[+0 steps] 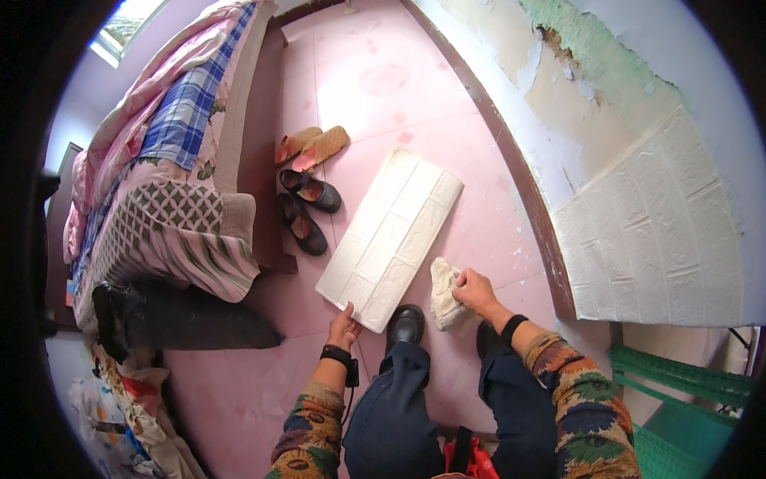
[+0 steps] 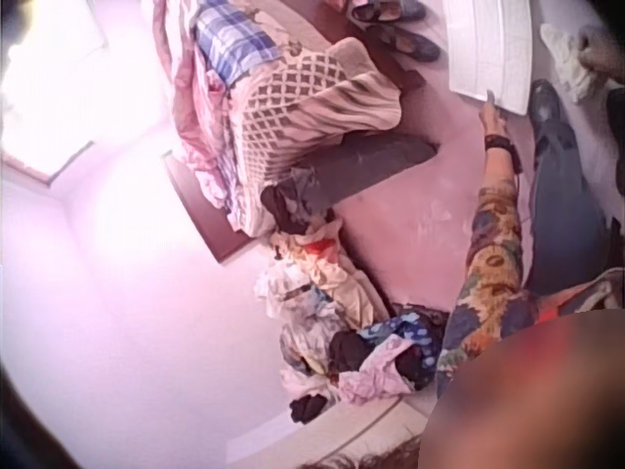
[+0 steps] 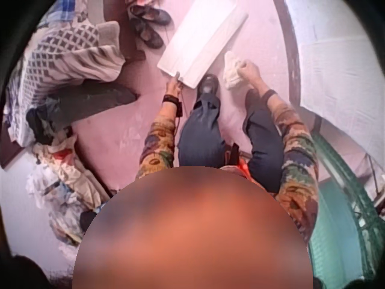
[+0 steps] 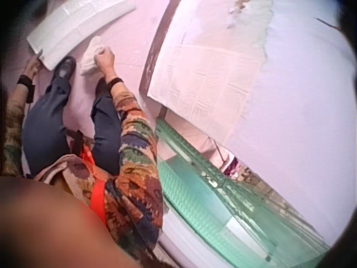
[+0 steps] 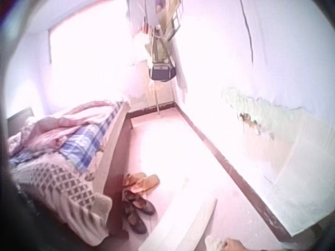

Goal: The person aligns and presses a white textured wall panel onto a wall, smoothing it with both hands to adhere it. They then move a yellow stool and place it near the work area.

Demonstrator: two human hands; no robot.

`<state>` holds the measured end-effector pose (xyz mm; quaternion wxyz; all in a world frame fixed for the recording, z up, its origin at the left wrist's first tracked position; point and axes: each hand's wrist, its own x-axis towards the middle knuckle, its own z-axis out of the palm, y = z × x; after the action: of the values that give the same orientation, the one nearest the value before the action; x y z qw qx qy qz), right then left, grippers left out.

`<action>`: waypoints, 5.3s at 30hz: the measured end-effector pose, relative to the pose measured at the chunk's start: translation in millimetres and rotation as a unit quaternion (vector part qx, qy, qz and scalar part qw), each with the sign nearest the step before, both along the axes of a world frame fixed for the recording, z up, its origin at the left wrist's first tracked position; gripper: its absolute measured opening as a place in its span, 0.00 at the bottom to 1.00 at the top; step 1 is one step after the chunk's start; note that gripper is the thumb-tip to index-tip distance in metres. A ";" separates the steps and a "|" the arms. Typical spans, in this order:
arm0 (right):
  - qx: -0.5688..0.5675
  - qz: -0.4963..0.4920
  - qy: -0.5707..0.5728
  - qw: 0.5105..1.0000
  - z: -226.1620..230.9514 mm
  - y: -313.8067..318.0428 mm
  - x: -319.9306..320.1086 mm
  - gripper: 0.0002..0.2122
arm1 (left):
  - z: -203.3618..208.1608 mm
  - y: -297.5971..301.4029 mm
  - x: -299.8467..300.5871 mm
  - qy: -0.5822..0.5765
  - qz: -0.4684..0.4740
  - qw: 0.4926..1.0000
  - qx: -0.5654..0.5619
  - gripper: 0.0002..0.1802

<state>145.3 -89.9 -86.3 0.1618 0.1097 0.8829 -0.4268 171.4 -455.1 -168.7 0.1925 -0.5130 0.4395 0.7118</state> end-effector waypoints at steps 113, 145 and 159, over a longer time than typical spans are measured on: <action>-0.257 0.382 -0.326 0.826 70.9 -62.3 304.1 0.16 | 431.2 125.9 -17.5 0.330 -0.611 0.718 0.050 0.32; -0.161 0.286 -0.035 0.944 58.4 -95.5 233.6 0.18 | 504.0 131.3 63.9 0.447 -0.588 0.673 -0.036 0.30; -0.147 0.296 -0.018 0.944 62.2 -93.4 227.5 0.19 | 503.0 113.9 77.6 0.451 -0.569 0.687 -0.019 0.24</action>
<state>372.8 -183.2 -24.1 0.3108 -0.1739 0.8002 -0.4824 249.0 -341.2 334.3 0.3298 0.2148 0.6945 0.6023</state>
